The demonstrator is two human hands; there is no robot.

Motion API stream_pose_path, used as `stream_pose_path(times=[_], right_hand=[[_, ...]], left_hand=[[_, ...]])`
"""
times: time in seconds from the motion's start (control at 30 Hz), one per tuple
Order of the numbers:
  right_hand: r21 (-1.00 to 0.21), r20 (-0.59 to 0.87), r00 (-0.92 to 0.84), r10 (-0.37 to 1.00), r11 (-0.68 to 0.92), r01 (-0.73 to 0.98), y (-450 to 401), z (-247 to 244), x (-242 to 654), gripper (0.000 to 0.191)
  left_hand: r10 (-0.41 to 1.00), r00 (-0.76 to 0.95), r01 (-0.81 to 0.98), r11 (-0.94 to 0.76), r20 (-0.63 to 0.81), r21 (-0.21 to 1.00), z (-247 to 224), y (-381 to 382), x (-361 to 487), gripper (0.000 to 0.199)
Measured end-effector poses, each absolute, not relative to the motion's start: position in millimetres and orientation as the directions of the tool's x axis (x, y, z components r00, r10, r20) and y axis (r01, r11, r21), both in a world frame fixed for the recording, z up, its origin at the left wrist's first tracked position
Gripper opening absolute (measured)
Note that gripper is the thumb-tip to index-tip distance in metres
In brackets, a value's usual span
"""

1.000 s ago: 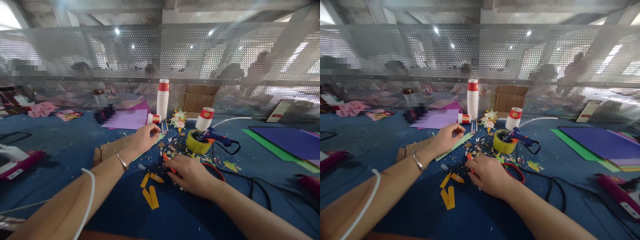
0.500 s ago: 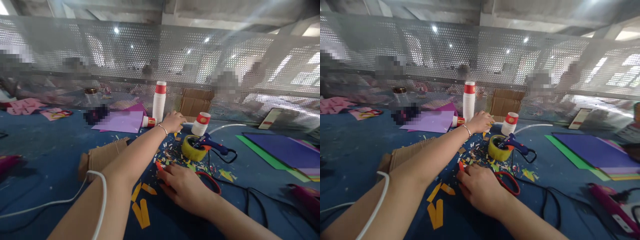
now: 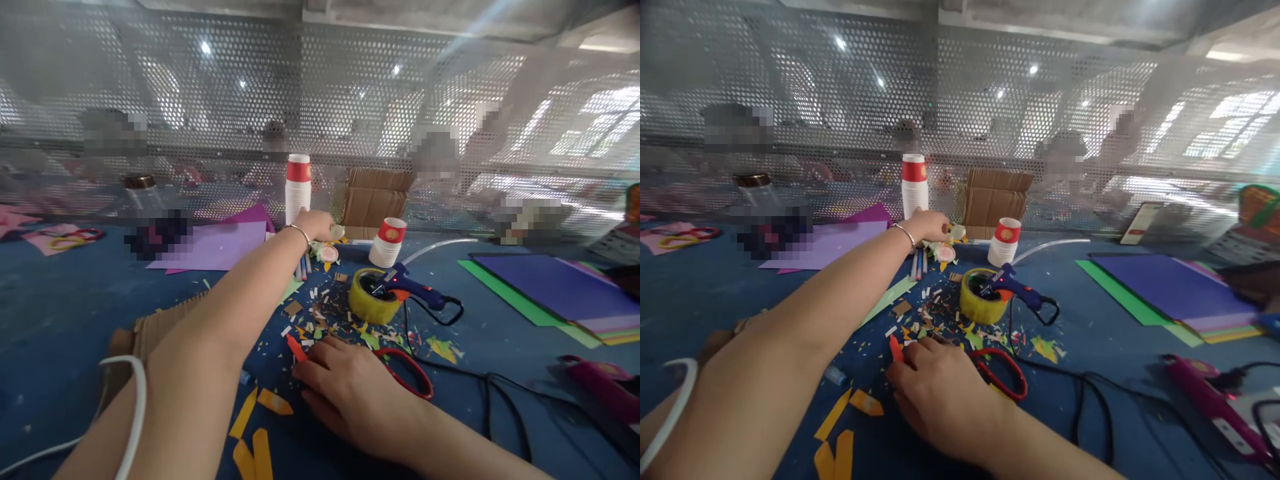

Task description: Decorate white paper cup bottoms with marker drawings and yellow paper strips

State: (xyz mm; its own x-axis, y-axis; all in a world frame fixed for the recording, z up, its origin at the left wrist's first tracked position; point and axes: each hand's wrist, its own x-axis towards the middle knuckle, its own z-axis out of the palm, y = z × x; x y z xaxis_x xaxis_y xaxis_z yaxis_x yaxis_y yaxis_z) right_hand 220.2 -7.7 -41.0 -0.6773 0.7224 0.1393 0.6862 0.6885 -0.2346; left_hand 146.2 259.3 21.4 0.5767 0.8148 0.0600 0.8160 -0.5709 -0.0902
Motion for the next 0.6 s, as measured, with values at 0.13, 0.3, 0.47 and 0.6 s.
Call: stream_pose_path(times=[0.13,0.3,0.47,0.6], right_hand=[[-0.204,0.128,-0.679,0.723,0.689,0.695,-9,-40,219,0.015],[-0.181,0.137,-0.683,0.717,0.696,0.695,-7,-43,219,0.01],[-0.184,0.119,-0.681,0.722,0.69,0.7,-4,-44,216,0.009],[-0.196,0.132,-0.679,0.722,0.69,0.696,-3,-45,214,0.006]], left_hand=[[0.825,0.56,0.827,-0.55,0.074,-0.118,17,263,158,0.035],[0.82,0.556,0.831,-0.547,0.134,-0.103,-1,268,174,0.035],[0.821,0.557,0.83,-0.555,0.128,-0.052,-8,286,187,0.036],[0.809,0.578,0.813,-0.582,0.109,0.009,-12,298,195,0.036]])
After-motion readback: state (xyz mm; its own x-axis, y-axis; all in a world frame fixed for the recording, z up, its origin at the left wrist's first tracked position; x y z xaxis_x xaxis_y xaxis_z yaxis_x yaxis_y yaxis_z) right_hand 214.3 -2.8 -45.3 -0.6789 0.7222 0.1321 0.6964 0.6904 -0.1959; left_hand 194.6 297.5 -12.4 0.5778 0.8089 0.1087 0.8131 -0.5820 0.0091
